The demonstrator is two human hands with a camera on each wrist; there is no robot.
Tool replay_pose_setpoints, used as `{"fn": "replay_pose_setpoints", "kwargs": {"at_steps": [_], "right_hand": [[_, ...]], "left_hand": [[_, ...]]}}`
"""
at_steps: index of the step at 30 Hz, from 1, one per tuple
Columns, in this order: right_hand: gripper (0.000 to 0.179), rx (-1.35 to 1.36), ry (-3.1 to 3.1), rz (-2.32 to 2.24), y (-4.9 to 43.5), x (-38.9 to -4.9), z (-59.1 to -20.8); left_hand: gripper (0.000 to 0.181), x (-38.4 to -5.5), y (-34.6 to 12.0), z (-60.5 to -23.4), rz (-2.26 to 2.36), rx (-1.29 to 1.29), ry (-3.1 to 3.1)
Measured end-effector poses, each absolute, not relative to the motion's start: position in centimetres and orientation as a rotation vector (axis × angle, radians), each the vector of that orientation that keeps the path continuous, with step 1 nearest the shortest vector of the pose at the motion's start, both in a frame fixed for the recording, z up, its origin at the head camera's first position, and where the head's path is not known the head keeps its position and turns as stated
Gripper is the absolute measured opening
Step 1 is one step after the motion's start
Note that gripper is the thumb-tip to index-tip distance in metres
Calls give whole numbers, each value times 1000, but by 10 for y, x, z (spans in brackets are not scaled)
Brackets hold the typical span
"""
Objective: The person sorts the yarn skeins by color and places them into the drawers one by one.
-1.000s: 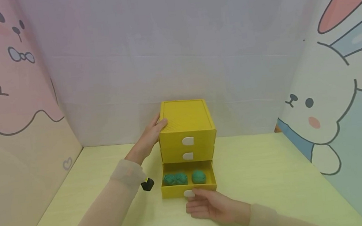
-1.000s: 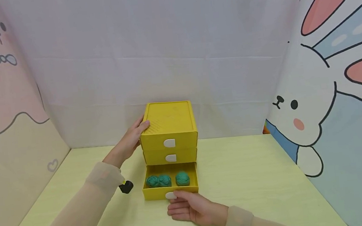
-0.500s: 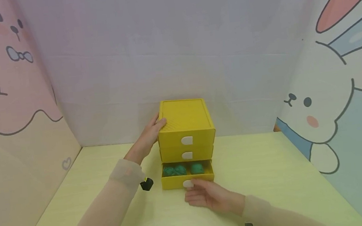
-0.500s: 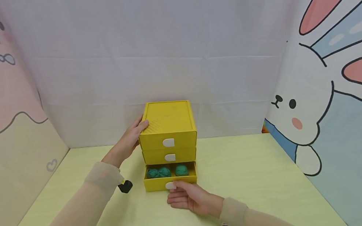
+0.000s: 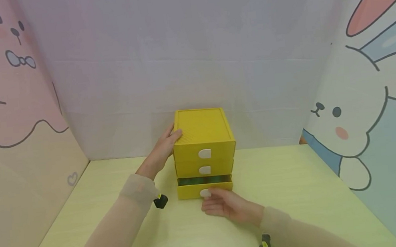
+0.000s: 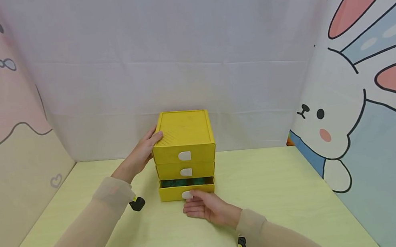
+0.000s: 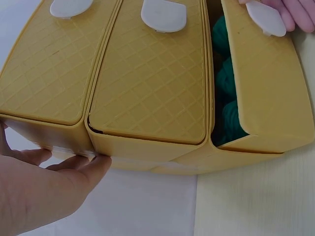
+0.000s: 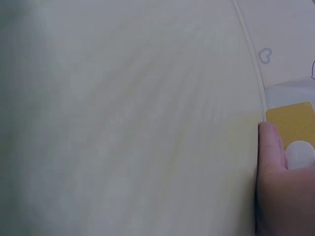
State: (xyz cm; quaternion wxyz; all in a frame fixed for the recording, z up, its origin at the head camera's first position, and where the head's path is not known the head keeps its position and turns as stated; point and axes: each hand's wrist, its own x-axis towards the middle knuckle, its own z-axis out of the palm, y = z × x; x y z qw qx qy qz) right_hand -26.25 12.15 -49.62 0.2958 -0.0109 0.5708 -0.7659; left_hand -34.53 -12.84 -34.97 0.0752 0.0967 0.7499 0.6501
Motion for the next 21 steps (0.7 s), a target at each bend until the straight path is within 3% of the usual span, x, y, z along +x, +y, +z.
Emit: {"fn": "replay_pose_setpoints", "kwargs": {"at_steps": [21], "right_hand": [[53, -3, 1501, -2059, 122, -287, -496]], "left_hand": [[74, -348, -128, -351, 1939, 269, 2254]]}}
